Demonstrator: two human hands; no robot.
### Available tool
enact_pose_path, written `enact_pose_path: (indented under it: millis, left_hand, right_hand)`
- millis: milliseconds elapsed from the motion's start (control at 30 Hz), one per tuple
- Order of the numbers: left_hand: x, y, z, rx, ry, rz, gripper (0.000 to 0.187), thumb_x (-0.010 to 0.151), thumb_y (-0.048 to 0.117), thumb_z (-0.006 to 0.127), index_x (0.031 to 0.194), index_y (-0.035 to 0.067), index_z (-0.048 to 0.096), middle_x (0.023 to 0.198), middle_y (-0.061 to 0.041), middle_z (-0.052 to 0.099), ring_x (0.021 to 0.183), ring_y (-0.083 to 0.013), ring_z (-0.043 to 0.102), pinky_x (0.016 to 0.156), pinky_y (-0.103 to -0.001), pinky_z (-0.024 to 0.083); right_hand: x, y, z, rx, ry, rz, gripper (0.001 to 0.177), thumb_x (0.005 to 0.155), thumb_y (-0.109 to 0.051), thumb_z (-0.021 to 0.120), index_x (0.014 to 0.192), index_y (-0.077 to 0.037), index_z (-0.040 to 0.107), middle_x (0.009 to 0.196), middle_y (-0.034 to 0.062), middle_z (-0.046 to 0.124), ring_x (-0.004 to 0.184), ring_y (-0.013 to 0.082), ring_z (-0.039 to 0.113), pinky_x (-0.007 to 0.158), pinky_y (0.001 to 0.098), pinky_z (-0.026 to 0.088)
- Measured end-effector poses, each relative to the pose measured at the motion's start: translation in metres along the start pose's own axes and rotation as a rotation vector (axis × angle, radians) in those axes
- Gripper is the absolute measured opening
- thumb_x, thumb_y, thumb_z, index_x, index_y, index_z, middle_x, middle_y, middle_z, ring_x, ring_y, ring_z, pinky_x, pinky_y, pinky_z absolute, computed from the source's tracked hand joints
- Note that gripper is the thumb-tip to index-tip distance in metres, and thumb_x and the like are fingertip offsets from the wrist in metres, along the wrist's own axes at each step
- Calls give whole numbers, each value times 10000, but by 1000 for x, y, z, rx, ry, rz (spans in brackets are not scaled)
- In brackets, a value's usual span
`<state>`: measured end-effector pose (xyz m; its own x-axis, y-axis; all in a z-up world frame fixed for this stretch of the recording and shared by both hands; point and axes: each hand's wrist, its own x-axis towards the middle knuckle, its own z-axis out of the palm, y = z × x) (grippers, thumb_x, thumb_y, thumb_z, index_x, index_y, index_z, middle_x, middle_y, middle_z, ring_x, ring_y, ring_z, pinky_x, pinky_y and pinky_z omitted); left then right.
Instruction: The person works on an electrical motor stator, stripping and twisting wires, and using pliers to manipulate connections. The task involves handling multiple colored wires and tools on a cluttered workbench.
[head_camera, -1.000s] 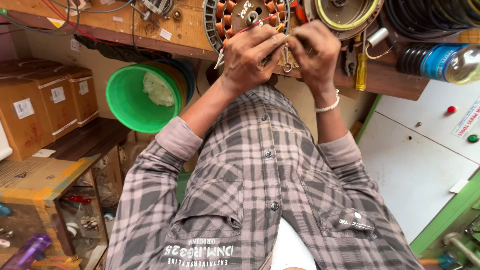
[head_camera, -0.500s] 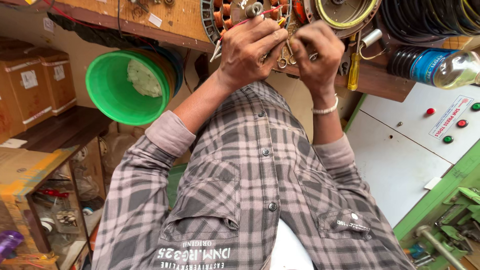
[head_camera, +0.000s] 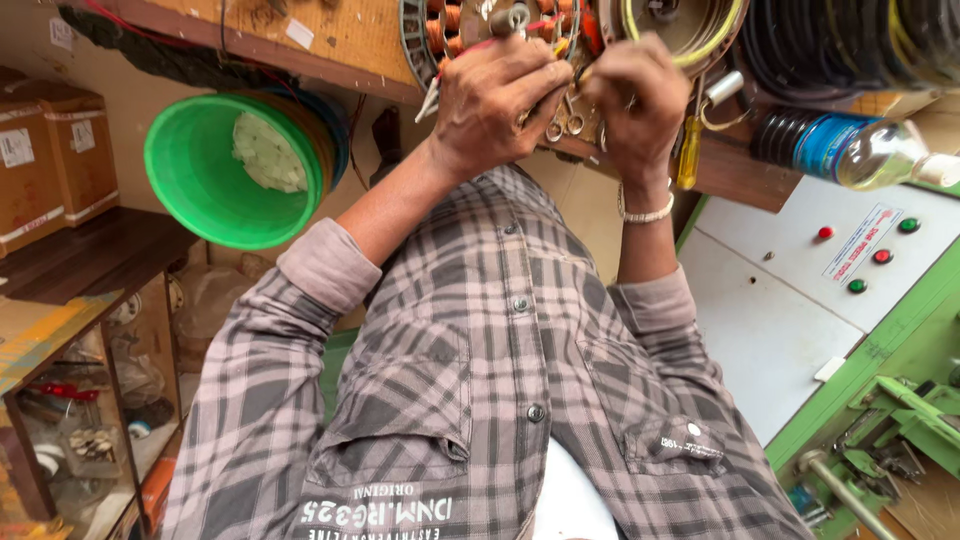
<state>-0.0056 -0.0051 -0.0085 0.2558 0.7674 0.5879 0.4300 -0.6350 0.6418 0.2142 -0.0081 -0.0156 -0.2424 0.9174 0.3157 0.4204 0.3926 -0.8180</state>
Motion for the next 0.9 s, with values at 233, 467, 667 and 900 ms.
enact_pose_path:
  millis: [233, 467, 667, 900]
  left_hand:
    - [-3, -2, 3, -32, -27, -61, 157, 947, 116, 797, 1068, 77, 705, 1017, -41, 664, 903, -236, 704, 774, -361, 577]
    - [0, -3, 5, -55, -33, -129, 155, 934, 124, 781, 1062, 98, 699, 1034, -34, 670, 878, -244, 710, 739, -365, 570]
    - [-1, -6, 4, -50, -48, -94, 174, 931, 136, 793, 1072, 103, 697, 1028, -33, 658, 869, -257, 698, 739, -385, 563]
    - [-2, -3, 4, -47, -64, -147, 158, 937, 154, 788, 1068, 123, 706, 1010, -20, 659, 871, -253, 700, 732, -383, 554]
  right_hand:
    - [-8, -4, 12, -90, 48, -121, 251, 910, 52, 863, 1107, -24, 726, 1049, 114, 706, 935, 234, 703, 811, 334, 585]
    - [-2, -2, 16, -186, 111, -255, 189, 920, 10, 852, 1051, -6, 717, 978, 123, 700, 829, 239, 701, 717, 330, 567]
    - [-4, 4, 20, 127, 59, 139, 175, 1063, -134, 699, 981, 10, 642, 871, 84, 631, 725, 148, 617, 648, 296, 504]
    - [-6, -3, 14, 273, 54, 128, 229, 984, -100, 768, 1097, 22, 610, 1025, 103, 682, 793, 118, 652, 712, 262, 528]
